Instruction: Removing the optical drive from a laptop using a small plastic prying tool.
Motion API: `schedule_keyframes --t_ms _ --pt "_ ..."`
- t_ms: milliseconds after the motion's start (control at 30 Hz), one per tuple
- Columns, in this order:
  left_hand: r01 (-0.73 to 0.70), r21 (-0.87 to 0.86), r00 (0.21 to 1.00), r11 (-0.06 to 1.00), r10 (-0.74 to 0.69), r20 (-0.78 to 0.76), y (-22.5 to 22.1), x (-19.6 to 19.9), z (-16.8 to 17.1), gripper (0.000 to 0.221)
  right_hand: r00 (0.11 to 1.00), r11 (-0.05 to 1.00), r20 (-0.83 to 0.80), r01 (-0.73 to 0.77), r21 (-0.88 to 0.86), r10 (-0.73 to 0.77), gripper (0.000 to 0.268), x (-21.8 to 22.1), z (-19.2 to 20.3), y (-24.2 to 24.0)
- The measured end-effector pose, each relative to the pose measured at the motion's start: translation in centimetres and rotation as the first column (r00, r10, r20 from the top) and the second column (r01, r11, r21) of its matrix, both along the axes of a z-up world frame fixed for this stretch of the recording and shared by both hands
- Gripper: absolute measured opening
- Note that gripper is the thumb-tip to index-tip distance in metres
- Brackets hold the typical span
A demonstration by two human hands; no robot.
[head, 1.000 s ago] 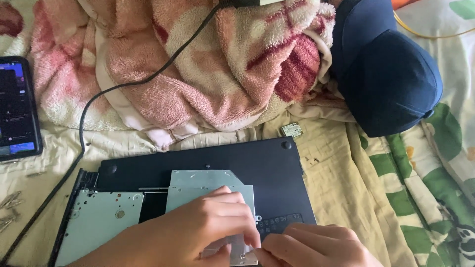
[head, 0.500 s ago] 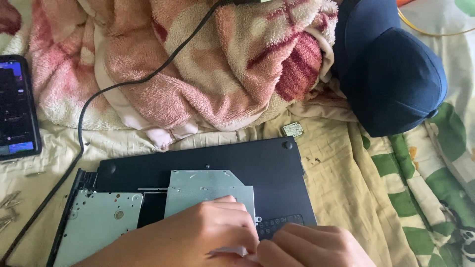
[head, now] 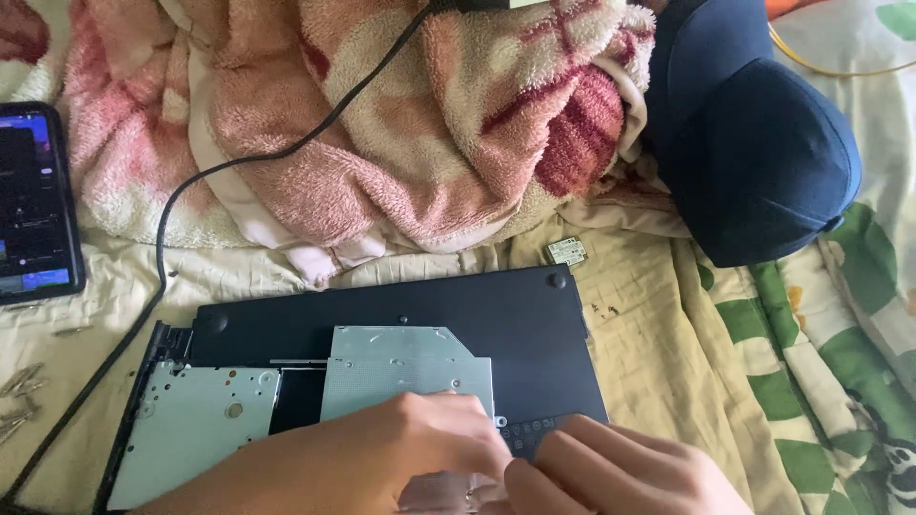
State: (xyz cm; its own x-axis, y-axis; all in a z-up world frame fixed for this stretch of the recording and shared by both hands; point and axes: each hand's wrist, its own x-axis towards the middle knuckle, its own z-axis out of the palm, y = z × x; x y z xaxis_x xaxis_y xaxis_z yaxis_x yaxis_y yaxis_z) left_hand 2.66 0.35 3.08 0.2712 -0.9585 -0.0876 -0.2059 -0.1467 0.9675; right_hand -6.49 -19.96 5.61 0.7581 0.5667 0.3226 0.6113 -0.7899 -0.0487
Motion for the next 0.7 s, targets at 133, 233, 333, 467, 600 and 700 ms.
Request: schedule_keyframes --t_ms 133,233,333,467,600,700 --pt "-0.088 0.154 0.995 0.984 0.095 -0.039 -0.2 -0.2 -1.6 0.016 0.997 0.998 0.049 0.061 -0.032 -0.06 0.042 -0.2 -0.6 0.6" --pt "-0.082 -0.018 0.995 0.996 0.083 0.061 0.1 -0.3 -2.1 0.011 0.997 0.997 0.059 0.06 -0.051 -0.057 0.04 -0.2 -0.6 0.7" --pt "-0.06 0.003 0.996 0.998 0.06 0.059 0.2 -0.3 -2.8 0.005 0.997 0.997 0.032 0.073 -0.025 -0.072 0.023 -0.2 0.1 1.7" --pt "0.054 -0.21 0.988 0.976 -0.021 0.154 0.7 0.1 -2.7 0.013 0.995 0.998 -0.087 0.049 0.025 -0.046 0.009 -0.9 -0.4 0.9" --pt "0.006 -0.179 0.998 0.984 0.004 0.057 0.6 0.1 -1.5 0.017 1.0 0.999 0.024 -0.007 -0.032 0.007 0.022 -0.2 -0.9 0.9" --pt "-0.102 0.25 0.993 0.963 0.113 -0.031 0.6 -0.4 0.0 0.028 0.992 0.992 0.114 0.064 -0.105 -0.052 0.05 -0.1 -0.8 1.7"
